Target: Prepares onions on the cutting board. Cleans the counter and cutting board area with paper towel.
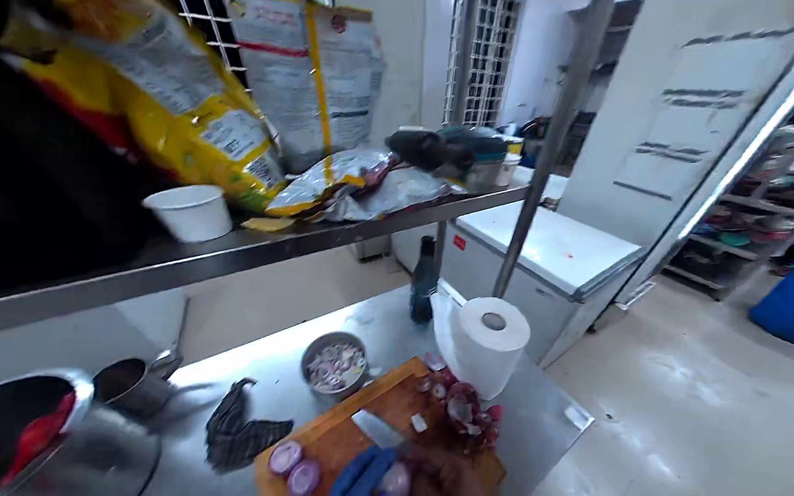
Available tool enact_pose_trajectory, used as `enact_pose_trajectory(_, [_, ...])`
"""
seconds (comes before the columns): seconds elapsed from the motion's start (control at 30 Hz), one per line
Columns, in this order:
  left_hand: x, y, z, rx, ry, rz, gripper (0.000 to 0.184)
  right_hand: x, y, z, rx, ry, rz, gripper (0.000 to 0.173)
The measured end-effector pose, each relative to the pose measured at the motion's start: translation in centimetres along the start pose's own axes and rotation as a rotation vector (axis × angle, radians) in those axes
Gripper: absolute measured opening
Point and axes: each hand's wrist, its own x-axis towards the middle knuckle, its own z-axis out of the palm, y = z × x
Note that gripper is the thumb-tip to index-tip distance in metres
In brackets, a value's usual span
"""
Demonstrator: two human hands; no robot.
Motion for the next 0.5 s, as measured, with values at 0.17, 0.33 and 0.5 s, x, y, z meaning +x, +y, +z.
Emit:
enact_pose_trajectory(0.17, [0.6, 1.4, -0.1, -0.075, -0.017, -0.369, 0.063, 1.0, -1.0, -0.4, -0.492, 0.012, -0.38, 0.024])
enact_pose_trajectory(0.33, [0.7, 1.5, -0.6, -0.094, -0.013, -0.343, 0.058, 2.1, -2.1, -1.3, -0.408, -0.248, -0.283, 0.035])
enact_pose_trajectory(0.5, [0.7, 2.2, -0.8, -0.157, 0.054, -0.279, 0.053, 2.7, -2.4, -1.1, -0.405, -0.277, -0.299, 0.024])
